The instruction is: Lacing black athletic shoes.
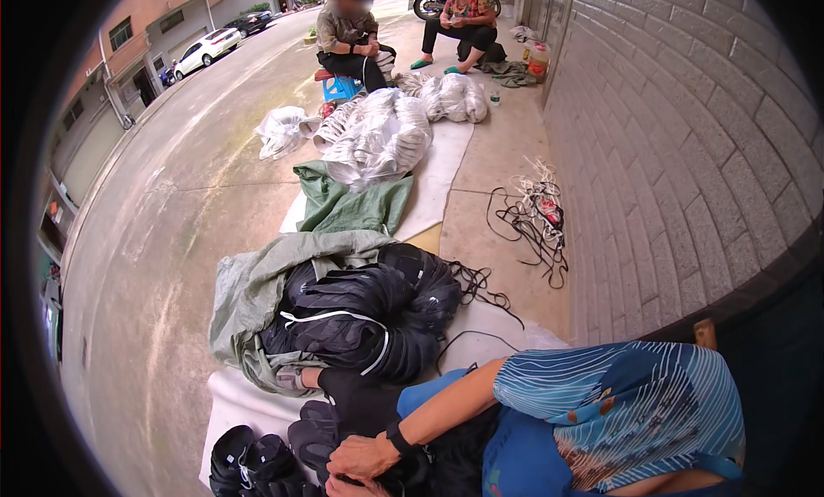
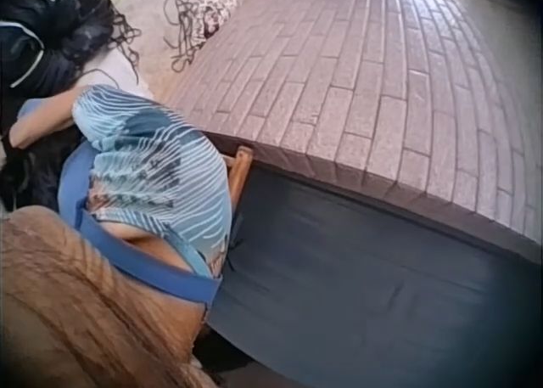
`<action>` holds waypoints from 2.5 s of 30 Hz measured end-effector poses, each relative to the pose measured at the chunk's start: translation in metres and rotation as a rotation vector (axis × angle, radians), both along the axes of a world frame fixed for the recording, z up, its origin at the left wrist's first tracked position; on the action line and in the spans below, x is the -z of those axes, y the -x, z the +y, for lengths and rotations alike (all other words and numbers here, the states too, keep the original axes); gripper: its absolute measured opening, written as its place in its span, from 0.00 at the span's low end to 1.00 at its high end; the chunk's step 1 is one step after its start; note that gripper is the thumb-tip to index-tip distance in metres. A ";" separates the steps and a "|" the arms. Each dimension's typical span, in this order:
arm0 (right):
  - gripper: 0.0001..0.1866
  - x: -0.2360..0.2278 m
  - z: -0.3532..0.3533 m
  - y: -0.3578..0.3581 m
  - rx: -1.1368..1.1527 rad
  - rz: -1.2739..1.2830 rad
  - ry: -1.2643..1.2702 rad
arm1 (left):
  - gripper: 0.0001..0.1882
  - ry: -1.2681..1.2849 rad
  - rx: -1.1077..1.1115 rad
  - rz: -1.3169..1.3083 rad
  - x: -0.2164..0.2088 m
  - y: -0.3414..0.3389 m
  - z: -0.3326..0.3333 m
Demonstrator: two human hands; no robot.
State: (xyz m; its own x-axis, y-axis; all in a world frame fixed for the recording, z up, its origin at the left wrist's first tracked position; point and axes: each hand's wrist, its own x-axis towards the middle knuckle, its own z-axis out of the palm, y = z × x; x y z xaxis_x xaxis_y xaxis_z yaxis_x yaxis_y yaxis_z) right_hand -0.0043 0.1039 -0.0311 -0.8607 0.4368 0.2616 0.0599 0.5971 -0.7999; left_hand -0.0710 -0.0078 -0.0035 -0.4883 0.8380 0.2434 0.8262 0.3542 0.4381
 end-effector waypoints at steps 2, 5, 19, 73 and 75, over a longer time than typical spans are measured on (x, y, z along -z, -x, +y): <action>0.09 0.006 0.001 0.003 0.042 -0.023 -0.057 | 0.22 0.036 0.014 -0.027 0.001 0.005 0.002; 0.09 0.012 -0.002 0.012 0.091 -0.012 -0.064 | 0.23 0.047 0.073 -0.019 0.002 0.009 0.003; 0.10 0.018 -0.009 0.012 0.156 -0.099 -0.262 | 0.23 0.007 0.057 -0.105 0.006 0.017 0.002; 0.18 -0.036 0.013 0.024 -0.133 -0.111 0.639 | 0.29 0.154 -0.084 -0.260 0.043 -0.007 -0.027; 0.17 -0.064 0.029 -0.011 -0.185 -0.269 0.791 | 0.29 0.242 -0.083 -0.202 0.039 -0.006 -0.022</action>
State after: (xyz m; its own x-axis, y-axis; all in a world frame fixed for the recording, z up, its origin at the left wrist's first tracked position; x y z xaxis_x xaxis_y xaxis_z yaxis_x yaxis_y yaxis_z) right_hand 0.0063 0.1328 0.0332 -0.9254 0.2507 -0.2843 0.2640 -0.1119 -0.9580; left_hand -0.0647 -0.0301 -0.0430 -0.5752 0.8153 -0.0664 0.6956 0.5302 0.4849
